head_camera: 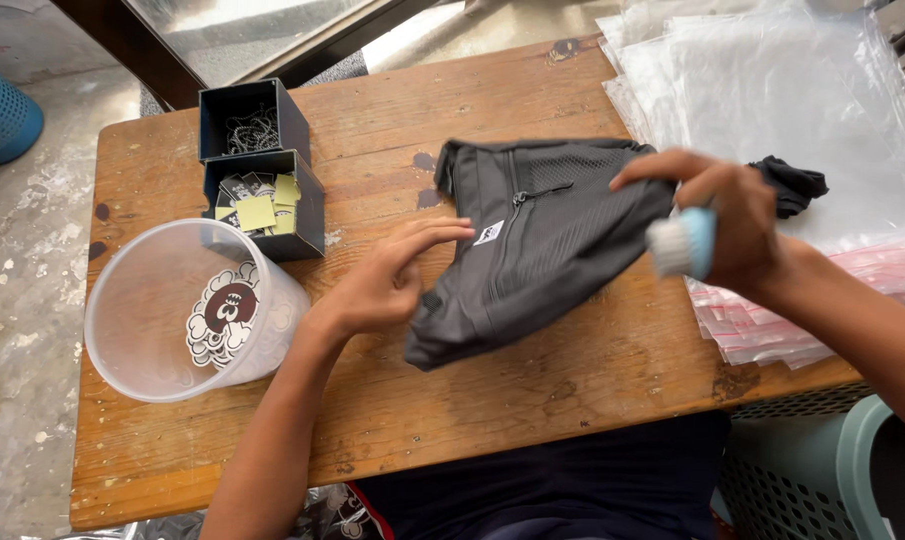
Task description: The person cleans a black bag with a brush, attaches a decorative tag using a plastic fastener, and wipes down a plastic shipping bag with a cloth.
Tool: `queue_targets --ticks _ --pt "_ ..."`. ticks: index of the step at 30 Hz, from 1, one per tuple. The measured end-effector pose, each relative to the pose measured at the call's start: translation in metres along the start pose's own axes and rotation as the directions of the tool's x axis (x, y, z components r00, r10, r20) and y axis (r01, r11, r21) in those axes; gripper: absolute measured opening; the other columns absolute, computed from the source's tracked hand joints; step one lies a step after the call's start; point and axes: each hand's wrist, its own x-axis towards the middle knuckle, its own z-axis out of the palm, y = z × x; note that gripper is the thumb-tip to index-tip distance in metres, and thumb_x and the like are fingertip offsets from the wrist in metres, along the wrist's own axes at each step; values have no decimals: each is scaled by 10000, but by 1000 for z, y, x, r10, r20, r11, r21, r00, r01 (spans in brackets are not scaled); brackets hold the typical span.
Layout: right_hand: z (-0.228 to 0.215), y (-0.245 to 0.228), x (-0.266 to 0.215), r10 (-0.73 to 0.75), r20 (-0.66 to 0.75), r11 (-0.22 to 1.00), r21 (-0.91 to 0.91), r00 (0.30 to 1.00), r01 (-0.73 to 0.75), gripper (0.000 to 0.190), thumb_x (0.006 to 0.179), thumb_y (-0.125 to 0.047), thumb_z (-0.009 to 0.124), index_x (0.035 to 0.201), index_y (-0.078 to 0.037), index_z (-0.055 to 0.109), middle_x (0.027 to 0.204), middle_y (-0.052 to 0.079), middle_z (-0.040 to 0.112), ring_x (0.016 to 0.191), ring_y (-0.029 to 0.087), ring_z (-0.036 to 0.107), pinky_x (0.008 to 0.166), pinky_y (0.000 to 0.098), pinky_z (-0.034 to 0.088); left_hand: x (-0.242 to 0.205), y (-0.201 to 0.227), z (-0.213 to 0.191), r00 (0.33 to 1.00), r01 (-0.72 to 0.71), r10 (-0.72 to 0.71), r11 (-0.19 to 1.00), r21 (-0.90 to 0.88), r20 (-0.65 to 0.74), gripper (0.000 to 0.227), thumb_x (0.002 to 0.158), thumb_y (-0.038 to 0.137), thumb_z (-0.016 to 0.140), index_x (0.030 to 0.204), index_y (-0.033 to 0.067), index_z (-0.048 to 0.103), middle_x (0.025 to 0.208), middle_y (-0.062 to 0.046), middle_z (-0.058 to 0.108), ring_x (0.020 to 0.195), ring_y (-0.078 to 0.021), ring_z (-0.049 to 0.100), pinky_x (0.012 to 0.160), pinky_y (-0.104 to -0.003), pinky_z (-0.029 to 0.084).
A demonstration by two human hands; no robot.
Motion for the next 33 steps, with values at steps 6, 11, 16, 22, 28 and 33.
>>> queue_targets --ticks 6,11,16,22,28,33 --pt "-1 -14 40 445 -283 895 96 849 -436 222 1077 48 530 927 26 367 1121 190 561 870 183 529 684 277 333 -6 25 19 950 11 -6 1000 14 -313 563 915 313 672 1350 -6 511 1364 -156 589 1292 -282 545 1104 -403 408" --pt "11 -4 52 558 -236 829 116 795 -547 289 1060 63 502 1045 -84 254 1100 182 447 800 182 423 646 274 352 -8 36 29 803 121 -221 970 -212 -554 178 935 220 679 945 72 581 792 30 530 707 -88 481 624 -251 413" --pt "36 22 38 797 -117 587 -82 593 -805 155 1042 -112 517 1057 -87 365 966 38 411 735 154 398 639 330 364 8 34 19 756 259 -437 884 -390 -488 260 947 235 608 1067 22 698 1057 -41 750 995 -122 688 848 -274 564" --pt "69 69 -15 886 57 457 -270 459 -848 123 1005 -124 490 1046 -26 429 748 304 623 709 493 660 574 553 451 3 -35 50 678 534 -657 748 -394 -328 291 944 243 639 708 88 707 515 -64 613 516 -148 593 433 -343 444" --pt "64 70 -19 834 292 531 -655 468 -537 227 968 -140 446 1146 -18 376 835 288 644 759 492 705 648 584 540 4 8 54 809 587 -448 656 475 -382 544 878 470 612 1129 -8 545 951 -277 641 864 -479 688 698 -571 556" --pt "60 23 37 706 289 609 -713 646 -348 535 1078 -422 311 1240 26 555 842 213 645 765 442 730 640 576 555 6 -21 58 917 213 131 639 740 -377 325 945 179 489 1177 -24 591 1235 -223 595 1203 -384 568 981 -447 424"
